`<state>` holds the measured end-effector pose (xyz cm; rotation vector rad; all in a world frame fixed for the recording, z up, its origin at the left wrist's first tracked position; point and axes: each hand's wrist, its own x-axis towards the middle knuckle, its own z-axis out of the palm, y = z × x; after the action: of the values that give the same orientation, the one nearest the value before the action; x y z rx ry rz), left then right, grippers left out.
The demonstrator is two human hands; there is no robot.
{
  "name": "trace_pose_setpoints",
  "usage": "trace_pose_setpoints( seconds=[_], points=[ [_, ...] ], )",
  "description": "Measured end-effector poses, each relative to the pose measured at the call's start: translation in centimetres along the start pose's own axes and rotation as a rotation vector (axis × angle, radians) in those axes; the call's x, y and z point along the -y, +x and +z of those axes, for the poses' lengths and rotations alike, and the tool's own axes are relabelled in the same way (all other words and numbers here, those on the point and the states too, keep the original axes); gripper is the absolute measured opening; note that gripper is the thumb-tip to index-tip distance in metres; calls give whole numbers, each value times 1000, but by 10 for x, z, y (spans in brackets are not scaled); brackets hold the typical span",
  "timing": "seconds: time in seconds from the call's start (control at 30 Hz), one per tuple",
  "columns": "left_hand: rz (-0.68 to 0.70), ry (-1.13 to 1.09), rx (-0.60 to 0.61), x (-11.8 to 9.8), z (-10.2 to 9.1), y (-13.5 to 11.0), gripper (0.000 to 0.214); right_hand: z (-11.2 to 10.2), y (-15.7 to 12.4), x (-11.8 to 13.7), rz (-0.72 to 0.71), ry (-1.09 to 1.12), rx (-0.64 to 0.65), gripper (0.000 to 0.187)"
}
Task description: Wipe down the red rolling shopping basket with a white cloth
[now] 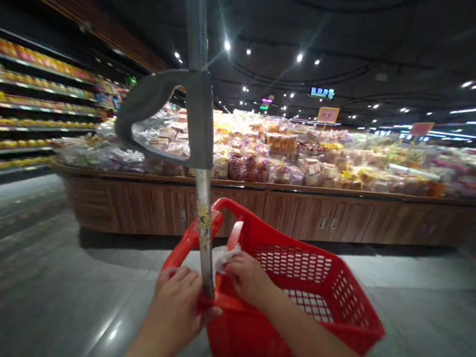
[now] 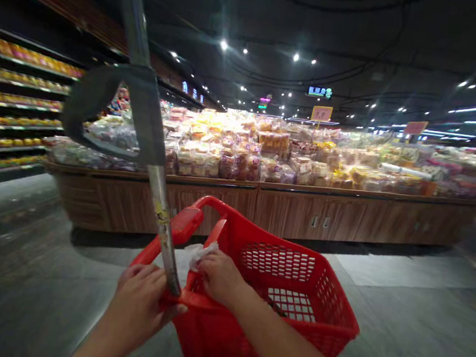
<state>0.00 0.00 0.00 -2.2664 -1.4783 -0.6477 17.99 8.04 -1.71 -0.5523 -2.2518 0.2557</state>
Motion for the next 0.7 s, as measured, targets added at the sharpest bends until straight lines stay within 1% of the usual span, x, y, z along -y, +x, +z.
trace_pose_setpoints(
  seconds=[0.03,0.1,0.17,0.2,0.27,0.33,0.4,0.43,0.47,0.5,0.57,0.63,0.67,0.7],
  points=[
    [1,3,16,-1,-2,0,23,-1,-2,7,-3,10,44,27],
    [2,4,16,-2,-5,2,22,-5,-8,22,26,40,77,24],
    [-3,2,-21,1,-5,3,23,-13,-18,35,112,78,39,20],
    [-3,-2,-60,4,-4,2,25,-18,-24,41,172,106,-12,18],
    [11,-38,-174,11,-2,-2,38,-29,-42,52,295,188,-149,16],
    [30,-125,-305,14,0,-14,60,-37,-62,63,403,285,-254,16],
    [35,-247,-395,8,3,-33,75,-40,-82,76,502,345,-281,17],
    [73,-302,-416,1,6,-44,78,-39,-90,83,538,361,-267,16],
    [96,-373,-359,-8,9,-54,81,-37,-96,91,554,376,-232,16],
    [129,-452,-270,-19,14,-63,80,-35,-99,99,552,394,-179,15],
    [154,-567,-61,-41,23,-75,73,-33,-100,114,507,442,-54,17],
    [129,-612,13,-57,33,-79,59,-35,-95,124,438,486,48,20],
    [98,-641,39,-61,37,-79,54,-38,-92,127,415,489,69,22],
    [71,-667,66,-63,39,-78,50,-41,-90,128,409,469,59,24]
  ],
)
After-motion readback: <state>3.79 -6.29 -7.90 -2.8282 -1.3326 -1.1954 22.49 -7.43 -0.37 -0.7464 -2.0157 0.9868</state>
